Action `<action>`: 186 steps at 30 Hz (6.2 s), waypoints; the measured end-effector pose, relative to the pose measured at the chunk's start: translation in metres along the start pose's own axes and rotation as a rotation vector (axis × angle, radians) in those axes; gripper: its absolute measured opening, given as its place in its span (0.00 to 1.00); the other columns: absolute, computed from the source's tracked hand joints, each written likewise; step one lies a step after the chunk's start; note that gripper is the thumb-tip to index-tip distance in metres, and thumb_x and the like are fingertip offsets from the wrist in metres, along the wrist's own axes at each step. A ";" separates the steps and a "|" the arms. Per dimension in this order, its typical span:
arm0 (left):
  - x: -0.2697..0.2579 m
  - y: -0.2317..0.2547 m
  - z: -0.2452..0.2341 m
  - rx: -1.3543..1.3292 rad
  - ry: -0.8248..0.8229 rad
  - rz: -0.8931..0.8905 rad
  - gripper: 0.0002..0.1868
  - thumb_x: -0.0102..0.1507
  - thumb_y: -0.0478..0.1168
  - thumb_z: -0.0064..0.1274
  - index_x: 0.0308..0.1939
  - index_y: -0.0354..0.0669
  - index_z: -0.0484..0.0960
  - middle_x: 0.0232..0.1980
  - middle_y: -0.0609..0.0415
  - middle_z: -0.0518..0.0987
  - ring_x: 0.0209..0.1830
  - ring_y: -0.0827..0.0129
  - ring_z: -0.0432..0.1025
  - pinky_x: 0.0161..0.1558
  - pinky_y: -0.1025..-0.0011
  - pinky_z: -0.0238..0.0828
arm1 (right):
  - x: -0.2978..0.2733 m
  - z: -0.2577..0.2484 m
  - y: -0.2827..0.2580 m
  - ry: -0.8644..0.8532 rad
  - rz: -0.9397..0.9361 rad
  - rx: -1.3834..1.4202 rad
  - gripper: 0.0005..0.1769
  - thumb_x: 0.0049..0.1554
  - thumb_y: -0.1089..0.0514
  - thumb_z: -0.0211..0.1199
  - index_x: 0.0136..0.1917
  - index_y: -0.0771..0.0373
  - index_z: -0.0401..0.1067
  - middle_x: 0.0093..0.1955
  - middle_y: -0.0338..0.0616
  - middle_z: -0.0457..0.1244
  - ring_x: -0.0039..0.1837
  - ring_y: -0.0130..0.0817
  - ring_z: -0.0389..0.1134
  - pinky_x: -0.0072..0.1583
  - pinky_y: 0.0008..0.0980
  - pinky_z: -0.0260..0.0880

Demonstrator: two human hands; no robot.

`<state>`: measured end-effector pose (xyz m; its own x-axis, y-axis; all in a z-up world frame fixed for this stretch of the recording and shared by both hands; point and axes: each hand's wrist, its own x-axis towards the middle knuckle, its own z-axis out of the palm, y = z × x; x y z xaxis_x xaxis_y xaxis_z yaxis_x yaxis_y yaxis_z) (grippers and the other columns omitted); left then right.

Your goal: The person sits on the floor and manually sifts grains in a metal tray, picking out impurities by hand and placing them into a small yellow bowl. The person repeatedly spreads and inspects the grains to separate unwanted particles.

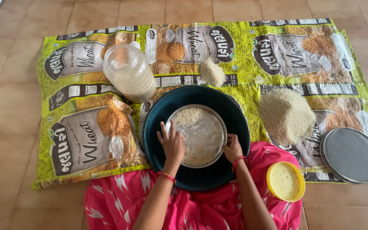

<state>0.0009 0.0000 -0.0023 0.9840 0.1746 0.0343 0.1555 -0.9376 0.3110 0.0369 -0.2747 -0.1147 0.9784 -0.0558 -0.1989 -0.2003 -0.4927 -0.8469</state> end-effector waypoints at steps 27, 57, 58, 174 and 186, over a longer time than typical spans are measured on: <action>-0.058 0.130 -0.002 -0.778 0.102 0.447 0.03 0.63 0.31 0.58 0.40 0.43 0.83 0.37 0.48 0.81 0.42 0.55 0.75 0.47 0.58 0.68 | -0.003 0.004 0.009 0.021 -0.074 0.074 0.28 0.50 0.63 0.68 0.63 0.64 0.64 0.46 0.46 0.65 0.45 0.35 0.68 0.48 0.33 0.70; 0.019 0.059 0.042 -0.145 0.026 0.293 0.20 0.60 0.35 0.57 0.56 0.41 0.80 0.60 0.48 0.75 0.62 0.53 0.67 0.61 0.53 0.62 | -0.003 0.003 0.001 0.111 -0.054 0.083 0.26 0.47 0.65 0.67 0.59 0.68 0.66 0.44 0.46 0.65 0.45 0.34 0.67 0.48 0.32 0.70; 0.025 0.060 0.047 -0.141 0.023 0.304 0.20 0.59 0.34 0.57 0.57 0.41 0.80 0.61 0.49 0.75 0.62 0.54 0.67 0.62 0.54 0.62 | -0.003 0.004 0.001 0.107 -0.052 0.093 0.26 0.47 0.65 0.67 0.59 0.68 0.66 0.44 0.47 0.65 0.45 0.34 0.67 0.48 0.32 0.70; -0.043 0.075 -0.098 -0.920 0.399 0.431 0.09 0.67 0.34 0.49 0.49 0.39 0.81 0.51 0.48 0.82 0.52 0.59 0.77 0.58 0.64 0.74 | 0.001 -0.001 0.004 0.041 0.079 0.364 0.17 0.63 0.56 0.50 0.61 0.66 0.70 0.43 0.44 0.67 0.43 0.31 0.66 0.47 0.30 0.68; -0.029 0.118 -0.192 -1.055 0.242 0.734 0.09 0.65 0.37 0.52 0.48 0.41 0.81 0.50 0.49 0.82 0.53 0.60 0.77 0.59 0.64 0.72 | -0.001 0.003 -0.008 0.105 -0.051 0.263 0.16 0.63 0.54 0.52 0.57 0.65 0.71 0.44 0.44 0.67 0.46 0.31 0.67 0.50 0.30 0.68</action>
<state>-0.0255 -0.0576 0.2153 0.7527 -0.1207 0.6472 -0.6580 -0.1705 0.7335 0.0371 -0.2682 -0.1087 0.9847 -0.1333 -0.1123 -0.1437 -0.2559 -0.9560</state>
